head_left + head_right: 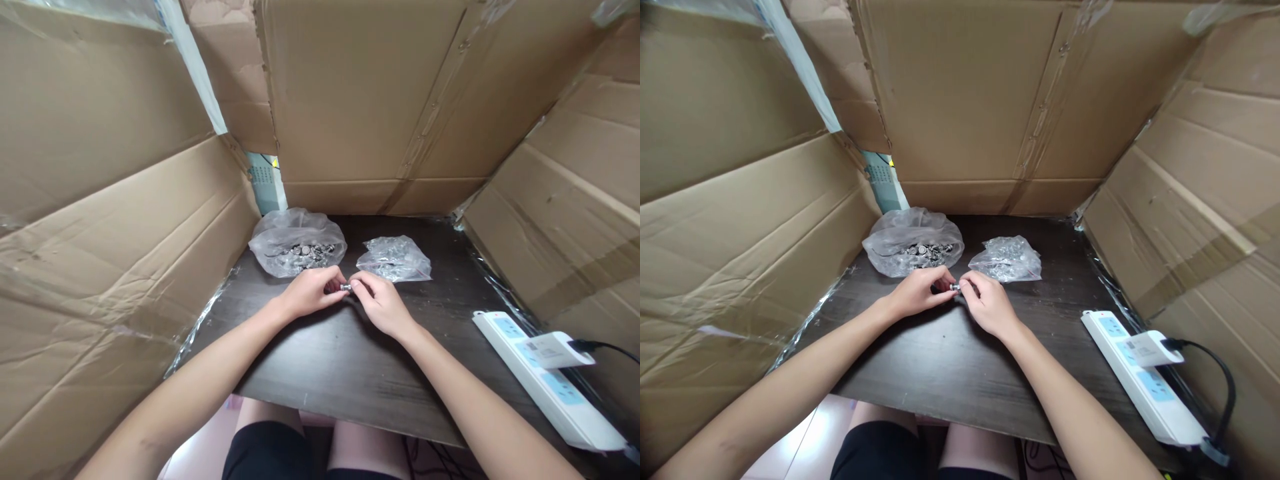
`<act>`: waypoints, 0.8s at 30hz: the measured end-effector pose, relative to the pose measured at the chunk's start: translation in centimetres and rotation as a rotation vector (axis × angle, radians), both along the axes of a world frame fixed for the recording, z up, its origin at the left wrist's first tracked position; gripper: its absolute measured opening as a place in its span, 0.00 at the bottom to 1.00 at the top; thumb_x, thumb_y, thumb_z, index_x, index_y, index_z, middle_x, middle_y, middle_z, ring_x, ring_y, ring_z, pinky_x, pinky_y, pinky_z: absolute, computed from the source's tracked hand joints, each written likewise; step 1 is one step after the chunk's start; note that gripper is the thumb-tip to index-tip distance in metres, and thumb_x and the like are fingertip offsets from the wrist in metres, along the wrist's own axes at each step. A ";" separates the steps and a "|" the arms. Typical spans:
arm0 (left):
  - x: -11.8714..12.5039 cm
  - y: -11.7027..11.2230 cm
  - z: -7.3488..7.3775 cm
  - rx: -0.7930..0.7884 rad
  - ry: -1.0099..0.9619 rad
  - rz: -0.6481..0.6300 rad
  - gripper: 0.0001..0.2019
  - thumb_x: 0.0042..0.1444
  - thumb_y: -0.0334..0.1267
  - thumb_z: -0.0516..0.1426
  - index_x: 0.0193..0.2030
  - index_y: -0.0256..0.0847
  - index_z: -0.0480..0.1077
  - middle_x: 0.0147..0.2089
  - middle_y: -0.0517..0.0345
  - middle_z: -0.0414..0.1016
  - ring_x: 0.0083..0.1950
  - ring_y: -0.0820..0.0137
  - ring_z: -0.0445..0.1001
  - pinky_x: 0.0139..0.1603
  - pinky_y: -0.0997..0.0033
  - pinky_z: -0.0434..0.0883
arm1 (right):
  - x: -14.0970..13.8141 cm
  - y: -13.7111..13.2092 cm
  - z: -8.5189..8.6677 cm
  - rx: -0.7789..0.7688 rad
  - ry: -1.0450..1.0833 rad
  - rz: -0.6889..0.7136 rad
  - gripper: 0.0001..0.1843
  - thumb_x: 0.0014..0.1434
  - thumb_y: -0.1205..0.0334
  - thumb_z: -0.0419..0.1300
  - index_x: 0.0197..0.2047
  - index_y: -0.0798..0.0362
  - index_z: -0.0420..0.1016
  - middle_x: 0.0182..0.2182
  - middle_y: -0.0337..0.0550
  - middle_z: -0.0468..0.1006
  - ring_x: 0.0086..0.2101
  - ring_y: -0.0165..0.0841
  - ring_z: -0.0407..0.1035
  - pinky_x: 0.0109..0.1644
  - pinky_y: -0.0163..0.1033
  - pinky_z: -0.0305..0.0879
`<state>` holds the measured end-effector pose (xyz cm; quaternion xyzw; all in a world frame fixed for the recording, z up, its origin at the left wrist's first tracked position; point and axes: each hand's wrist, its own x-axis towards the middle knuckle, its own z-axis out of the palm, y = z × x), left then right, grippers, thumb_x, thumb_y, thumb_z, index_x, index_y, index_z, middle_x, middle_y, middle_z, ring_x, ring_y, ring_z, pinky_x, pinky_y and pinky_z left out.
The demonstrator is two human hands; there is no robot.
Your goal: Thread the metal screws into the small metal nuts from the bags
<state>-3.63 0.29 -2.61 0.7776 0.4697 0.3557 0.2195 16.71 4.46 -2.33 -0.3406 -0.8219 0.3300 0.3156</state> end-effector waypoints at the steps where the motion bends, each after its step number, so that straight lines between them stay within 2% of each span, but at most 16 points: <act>1: 0.0 0.0 0.0 -0.005 -0.003 -0.004 0.09 0.62 0.41 0.62 0.43 0.39 0.71 0.35 0.58 0.79 0.35 0.70 0.78 0.37 0.74 0.72 | 0.0 -0.1 0.1 -0.005 0.013 0.006 0.11 0.67 0.58 0.53 0.36 0.52 0.72 0.32 0.42 0.76 0.32 0.33 0.69 0.37 0.37 0.62; 4: 0.0 -0.1 0.2 -0.014 -0.018 -0.016 0.09 0.62 0.41 0.62 0.42 0.39 0.71 0.35 0.57 0.79 0.35 0.70 0.78 0.38 0.74 0.73 | 0.0 -0.2 0.2 0.006 0.027 0.021 0.05 0.62 0.61 0.57 0.38 0.52 0.73 0.32 0.41 0.75 0.28 0.31 0.66 0.32 0.36 0.61; 7: 0.0 -0.1 0.1 -0.002 -0.020 -0.017 0.08 0.62 0.41 0.61 0.42 0.39 0.71 0.35 0.57 0.79 0.35 0.71 0.78 0.37 0.74 0.72 | -0.1 -0.2 0.1 0.027 0.020 0.027 0.05 0.61 0.62 0.56 0.35 0.52 0.72 0.29 0.40 0.74 0.27 0.30 0.65 0.31 0.35 0.60; 11: 0.1 -0.2 0.1 0.017 -0.011 -0.016 0.08 0.62 0.40 0.62 0.41 0.38 0.71 0.34 0.58 0.79 0.34 0.71 0.78 0.36 0.75 0.72 | 0.0 0.0 -0.3 0.010 -0.056 0.022 0.21 0.69 0.54 0.51 0.26 0.53 0.68 0.22 0.39 0.69 0.25 0.30 0.62 0.31 0.37 0.55; 14: 0.1 -0.2 0.1 0.026 -0.010 -0.012 0.08 0.61 0.40 0.62 0.42 0.38 0.71 0.35 0.57 0.79 0.34 0.71 0.78 0.37 0.75 0.72 | 0.1 0.1 -0.3 0.024 -0.069 0.000 0.26 0.71 0.51 0.48 0.23 0.53 0.65 0.20 0.39 0.67 0.24 0.30 0.61 0.31 0.37 0.53; 16: 0.1 -0.2 0.2 0.028 -0.006 -0.005 0.08 0.62 0.41 0.62 0.42 0.38 0.71 0.35 0.57 0.79 0.34 0.71 0.78 0.37 0.74 0.72 | 0.1 0.1 -0.2 0.048 -0.038 -0.024 0.22 0.70 0.52 0.50 0.26 0.53 0.67 0.22 0.39 0.69 0.25 0.30 0.63 0.32 0.37 0.55; 19: 0.1 -0.2 0.3 0.016 -0.008 0.001 0.09 0.62 0.41 0.61 0.42 0.38 0.71 0.35 0.57 0.79 0.34 0.70 0.79 0.37 0.74 0.73 | 0.1 0.0 -0.1 0.023 0.010 -0.033 0.08 0.64 0.58 0.56 0.37 0.52 0.71 0.27 0.39 0.73 0.25 0.30 0.65 0.31 0.36 0.59; 21: 0.1 -0.2 0.3 0.011 -0.014 -0.005 0.08 0.62 0.41 0.61 0.42 0.38 0.71 0.35 0.57 0.79 0.35 0.70 0.79 0.37 0.74 0.73 | 0.1 -0.1 -0.2 0.005 0.022 -0.009 0.06 0.60 0.61 0.58 0.40 0.52 0.71 0.28 0.38 0.73 0.24 0.29 0.65 0.30 0.35 0.60; 24: 0.1 -0.1 0.3 0.025 -0.010 -0.010 0.08 0.62 0.40 0.61 0.42 0.38 0.72 0.35 0.57 0.79 0.35 0.71 0.79 0.37 0.74 0.73 | 0.1 -0.1 -0.3 0.013 0.018 0.029 0.04 0.60 0.61 0.58 0.38 0.52 0.70 0.28 0.39 0.73 0.24 0.29 0.64 0.30 0.35 0.60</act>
